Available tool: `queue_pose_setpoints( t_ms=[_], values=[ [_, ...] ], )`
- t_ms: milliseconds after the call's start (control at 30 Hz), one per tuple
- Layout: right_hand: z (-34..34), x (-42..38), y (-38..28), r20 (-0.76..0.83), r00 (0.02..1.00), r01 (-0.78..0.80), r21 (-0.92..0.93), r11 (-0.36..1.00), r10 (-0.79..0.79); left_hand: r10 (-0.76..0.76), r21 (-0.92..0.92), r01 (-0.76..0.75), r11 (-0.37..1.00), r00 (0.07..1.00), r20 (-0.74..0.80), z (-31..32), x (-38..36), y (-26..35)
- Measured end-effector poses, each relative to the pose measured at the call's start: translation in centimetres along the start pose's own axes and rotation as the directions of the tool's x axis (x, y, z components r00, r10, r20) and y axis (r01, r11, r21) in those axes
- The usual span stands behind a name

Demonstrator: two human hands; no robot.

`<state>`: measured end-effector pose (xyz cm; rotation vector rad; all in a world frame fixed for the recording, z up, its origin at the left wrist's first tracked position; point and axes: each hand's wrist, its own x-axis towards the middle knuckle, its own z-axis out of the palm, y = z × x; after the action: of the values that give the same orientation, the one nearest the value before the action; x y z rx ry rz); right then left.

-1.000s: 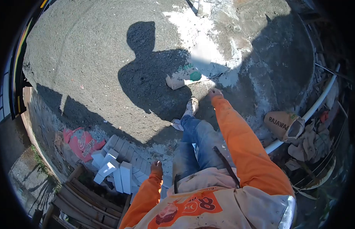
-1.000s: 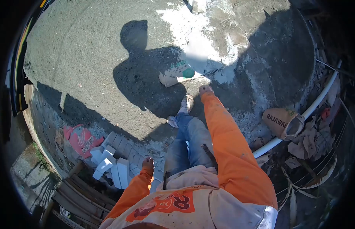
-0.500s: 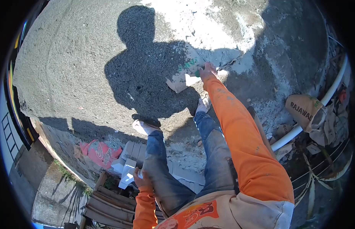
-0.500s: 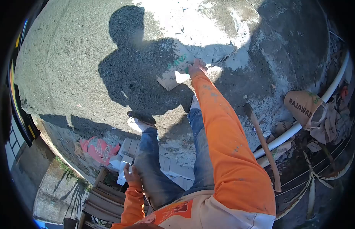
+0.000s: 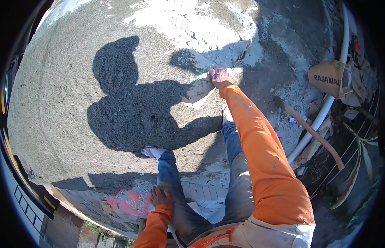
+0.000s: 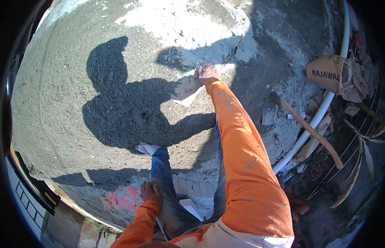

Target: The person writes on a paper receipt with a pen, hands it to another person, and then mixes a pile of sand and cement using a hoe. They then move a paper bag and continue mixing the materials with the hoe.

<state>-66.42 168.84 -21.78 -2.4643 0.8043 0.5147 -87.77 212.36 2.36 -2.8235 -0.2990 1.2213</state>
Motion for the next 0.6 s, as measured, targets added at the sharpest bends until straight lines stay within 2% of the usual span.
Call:
queue_pose_setpoints(
  t_ms=[33, 67, 100, 133, 167, 200, 233, 267, 333, 367, 400, 433, 500, 533, 567, 600],
  values=[
    [-0.5, -0.7, -0.6, -0.014, 0.992, 0.127, -0.094, 0.987, -0.129, 0.016, -0.011, -0.016, 1.0, 1.0, 0.01, 0.0, 0.4, -0.6],
    [-0.4, -0.7, -1.1, 0.105, 0.994, -0.041, 0.008, 0.999, 0.04, 0.03, -0.024, -0.03, 0.999, 0.999, 0.02, 0.1, 0.8, -1.1],
    [0.7, -3.5, -1.4, 0.096, 0.98, 0.174, 0.017, 0.985, -0.175, 0.031, -0.027, -0.031, 0.999, 0.999, 0.018, 0.2, 1.9, -1.6],
    [7.8, -6.1, 0.0, 0.132, 0.991, 0.031, -0.101, 0.994, -0.018, 0.052, -0.07, -0.051, 0.996, 0.999, 0.008, 0.4, 2.4, -2.3],
    [6.2, -11.4, -2.5, 0.274, 0.962, 0.008, 0.009, 1.0, -0.01, 0.071, -0.115, -0.069, 0.991, 0.997, 0.015, 0.4, 1.5, -2.8],
    [10.4, -14.3, -0.3, 0.134, 0.99, -0.057, 0.024, 0.998, 0.053, 0.071, -0.128, -0.067, 0.989, 0.997, 0.024, 0.6, 0.7, -2.6],
    [11.2, -16.3, 0.8, 0.017, 0.984, -0.177, 0.105, 0.979, 0.176, 0.052, -0.125, -0.05, 0.991, 0.999, 0.01, 0.6, 0.9, -2.5],
    [11.6, -17.3, 1.3, -0.171, 0.957, -0.219, 0.095, 0.971, 0.233, 0.024, -0.099, -0.024, 0.995, 1.0, 0.001, 0.1, 0.9, -3.2],
    [10.5, -16.1, 3.6, -0.324, 0.919, -0.165, 0.199, 0.966, 0.224, 0.007, -0.081, -0.005, 0.997, 1.0, 0.017, 0.7, 0.8, -4.3],
    [9.2, -14.0, 4.3, -0.334, 0.919, -0.153, 0.189, 0.97, 0.21, 0.007, -0.085, -0.005, 0.996, 1.0, 0.023, 1.6, 1.1, -4.0],
    [5.7, -12.0, 2.5, -0.379, 0.904, -0.119, 0.225, 0.967, 0.199, 0.012, -0.086, -0.008, 0.996, 0.999, 0.038, 2.4, 1.1, -3.7],
    [3.6, -9.5, 1.7, -0.478, 0.869, -0.007, 0.255, 0.967, 0.132, 0.016, -0.098, -0.013, 0.995, 0.999, 0.037, 3.1, 1.2, -3.2],
    [0.5, -4.4, -0.3, -0.593, 0.799, 0.06, 0.25, 0.966, 0.104, 0.039, -0.109, -0.031, 0.994, 0.996, 0.077, 4.0, 0.8, -2.9],
    [-0.3, -2.0, -1.2, -0.567, 0.817, 0.087, 0.294, 0.952, 0.101, 0.04, -0.099, -0.032, 0.995, 0.996, 0.086, 4.3, 0.4, -2.9],
    [-1.1, -0.5, -2.7, -0.417, 0.899, -0.004, 0.299, 0.954, 0.135, 0.029, -0.086, -0.022, 0.996, 0.996, 0.083, 4.5, 0.1, -2.7],
    [-0.8, 0.8, -3.9, -0.292, 0.949, -0.054, 0.226, 0.973, 0.121, 0.019, -0.077, -0.014, 0.997, 0.997, 0.069, 4.6, 0.1, -2.4]
  ],
)
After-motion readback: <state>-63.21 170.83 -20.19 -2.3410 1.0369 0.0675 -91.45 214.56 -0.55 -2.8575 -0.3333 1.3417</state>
